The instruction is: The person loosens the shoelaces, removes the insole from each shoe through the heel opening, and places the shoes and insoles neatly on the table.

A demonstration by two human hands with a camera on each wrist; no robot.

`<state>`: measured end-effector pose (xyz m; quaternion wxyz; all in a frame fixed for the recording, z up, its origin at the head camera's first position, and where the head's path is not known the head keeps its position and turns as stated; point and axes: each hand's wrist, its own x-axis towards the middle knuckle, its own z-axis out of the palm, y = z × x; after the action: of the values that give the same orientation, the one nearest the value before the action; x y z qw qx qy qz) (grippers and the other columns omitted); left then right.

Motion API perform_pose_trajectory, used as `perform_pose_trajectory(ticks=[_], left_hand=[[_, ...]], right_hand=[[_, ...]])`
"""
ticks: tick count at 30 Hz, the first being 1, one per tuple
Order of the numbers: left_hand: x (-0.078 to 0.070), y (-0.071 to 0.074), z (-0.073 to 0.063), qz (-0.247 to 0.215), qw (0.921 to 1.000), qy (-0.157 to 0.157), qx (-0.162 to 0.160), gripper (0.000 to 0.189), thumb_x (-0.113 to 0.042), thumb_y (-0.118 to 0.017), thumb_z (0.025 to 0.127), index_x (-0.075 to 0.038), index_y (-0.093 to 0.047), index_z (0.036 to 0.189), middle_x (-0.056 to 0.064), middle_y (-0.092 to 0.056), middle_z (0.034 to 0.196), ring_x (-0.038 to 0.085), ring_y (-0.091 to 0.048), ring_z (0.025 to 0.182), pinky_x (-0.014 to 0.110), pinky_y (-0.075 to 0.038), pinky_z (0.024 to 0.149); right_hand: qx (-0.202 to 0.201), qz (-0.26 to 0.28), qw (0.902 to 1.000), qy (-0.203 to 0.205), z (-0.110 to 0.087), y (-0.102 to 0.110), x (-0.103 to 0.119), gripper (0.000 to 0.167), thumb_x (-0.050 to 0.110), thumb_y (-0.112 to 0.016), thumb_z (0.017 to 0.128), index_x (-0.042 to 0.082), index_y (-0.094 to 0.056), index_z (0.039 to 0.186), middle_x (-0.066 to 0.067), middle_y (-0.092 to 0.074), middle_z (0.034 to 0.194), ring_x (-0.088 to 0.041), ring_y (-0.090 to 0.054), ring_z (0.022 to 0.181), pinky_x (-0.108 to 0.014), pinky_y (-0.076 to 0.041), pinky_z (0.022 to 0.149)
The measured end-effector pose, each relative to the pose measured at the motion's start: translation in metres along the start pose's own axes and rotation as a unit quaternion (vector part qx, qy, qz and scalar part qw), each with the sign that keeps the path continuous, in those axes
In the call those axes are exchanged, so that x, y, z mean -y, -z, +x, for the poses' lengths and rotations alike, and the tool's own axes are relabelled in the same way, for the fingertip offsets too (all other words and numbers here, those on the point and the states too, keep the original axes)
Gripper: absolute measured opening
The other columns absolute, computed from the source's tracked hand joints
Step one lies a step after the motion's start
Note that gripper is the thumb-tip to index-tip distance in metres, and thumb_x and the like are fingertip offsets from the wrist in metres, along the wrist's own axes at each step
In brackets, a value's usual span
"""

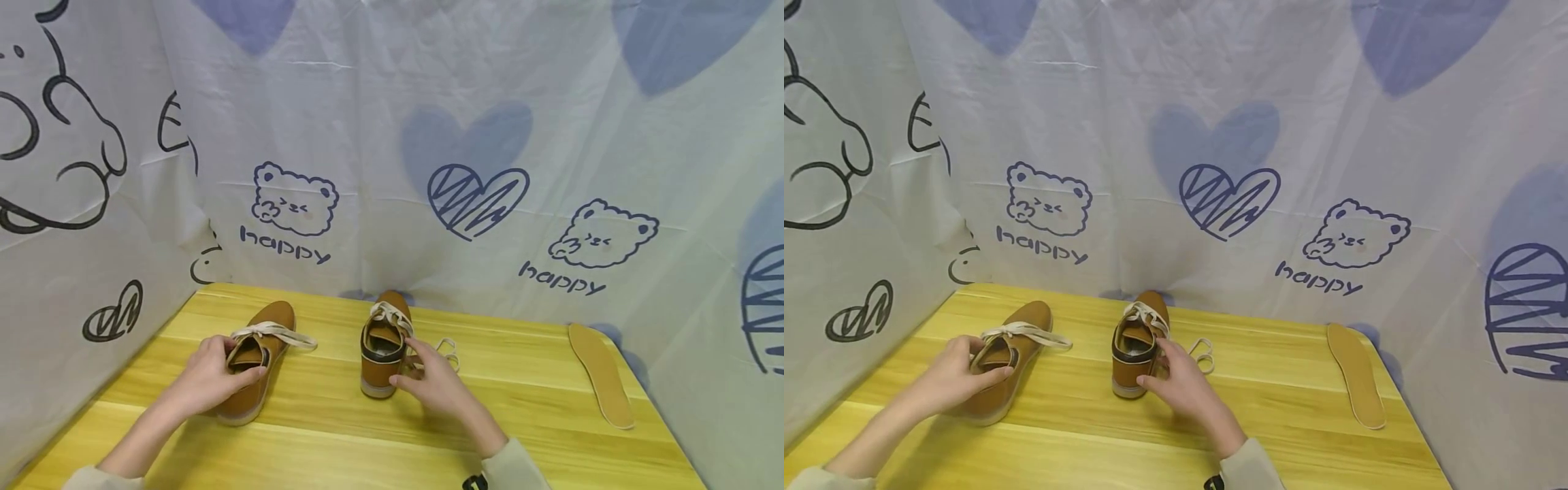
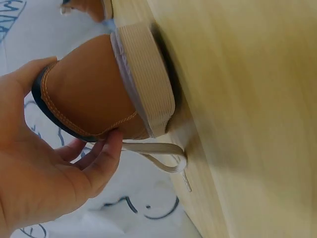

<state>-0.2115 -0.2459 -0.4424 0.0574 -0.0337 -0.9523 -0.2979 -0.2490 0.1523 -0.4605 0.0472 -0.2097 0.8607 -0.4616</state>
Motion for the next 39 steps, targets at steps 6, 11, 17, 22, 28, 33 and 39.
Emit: perform_pose_trajectory(ticks=[6,11,17,22,28,33,39], left_hand=[[-0.020,-0.008,-0.004,0.005,0.9988,0.001,0.048,0.097,-0.055,-0.079,0.087,0.017,-0.040,0.139,0.037,-0.045,0.128,0.055,-0.048,0.121,0.068,-0.045,0.098],[-0.036,-0.014,-0.007,0.010,0.9975,0.002,0.070,0.101,-0.057,-0.079,0.086,0.014,-0.040,0.145,0.036,-0.045,0.129,0.054,-0.048,0.121,0.068,-0.046,0.096],[-0.052,-0.023,-0.013,0.013,0.9964,0.003,0.083,0.102,-0.061,-0.079,0.084,0.013,-0.041,0.144,0.035,-0.045,0.131,0.053,-0.048,0.121,0.067,-0.048,0.094],[-0.066,-0.030,-0.019,0.025,0.9959,-0.003,0.087,0.103,-0.064,-0.078,0.083,0.012,-0.043,0.144,0.031,-0.048,0.132,0.050,-0.051,0.120,0.066,-0.050,0.092],[-0.078,-0.033,-0.025,0.022,0.9951,-0.006,0.096,0.102,-0.066,-0.076,0.084,0.011,-0.045,0.145,0.025,-0.052,0.125,0.043,-0.056,0.115,0.062,-0.054,0.088],[-0.085,-0.035,-0.031,-0.018,0.9935,-0.013,0.111,0.090,-0.060,-0.071,0.092,0.010,-0.047,0.144,0.023,-0.051,0.127,0.039,-0.059,0.116,0.061,-0.054,0.091],[-0.090,-0.037,-0.035,-0.080,0.9845,-0.028,0.154,0.071,-0.045,-0.060,0.104,0.006,-0.043,0.151,0.015,-0.048,0.118,0.026,-0.054,0.099,0.048,-0.052,0.080]], right_hand=[[-0.049,-0.024,0.9981,0.029,-0.007,-0.003,0.015,0.077,0.024,-0.076,0.096,0.000,-0.038,0.158,-0.022,-0.038,0.161,-0.042,-0.045,0.142,-0.055,-0.044,0.113],[-0.072,-0.020,0.9951,0.065,-0.011,-0.008,0.030,0.070,0.019,-0.076,0.095,0.003,-0.044,0.155,-0.016,-0.043,0.159,-0.036,-0.046,0.143,-0.051,-0.046,0.112],[-0.034,-0.023,0.9943,0.098,-0.015,-0.017,0.045,0.069,0.021,-0.076,0.096,0.007,-0.044,0.156,-0.012,-0.044,0.159,-0.031,-0.047,0.142,-0.046,-0.048,0.111],[0.006,-0.022,0.9938,0.109,-0.017,-0.027,0.053,0.068,0.022,-0.075,0.097,0.007,-0.045,0.156,-0.009,-0.045,0.158,-0.028,-0.051,0.138,-0.043,-0.049,0.110],[0.040,-0.056,0.9923,0.102,-0.017,-0.040,0.056,0.070,0.030,-0.074,0.097,0.009,-0.044,0.156,-0.005,-0.048,0.156,-0.025,-0.054,0.136,-0.041,-0.046,0.113],[0.070,-0.067,0.9915,0.087,-0.016,-0.051,0.057,0.075,0.039,-0.073,0.098,0.012,-0.040,0.159,-0.006,-0.043,0.161,-0.028,-0.056,0.134,-0.041,-0.048,0.111],[0.070,-0.105,0.9897,0.069,-0.014,-0.061,0.058,0.085,0.047,-0.077,0.092,0.008,-0.042,0.158,-0.011,-0.041,0.162,-0.030,-0.048,0.142,-0.047,-0.045,0.114]])
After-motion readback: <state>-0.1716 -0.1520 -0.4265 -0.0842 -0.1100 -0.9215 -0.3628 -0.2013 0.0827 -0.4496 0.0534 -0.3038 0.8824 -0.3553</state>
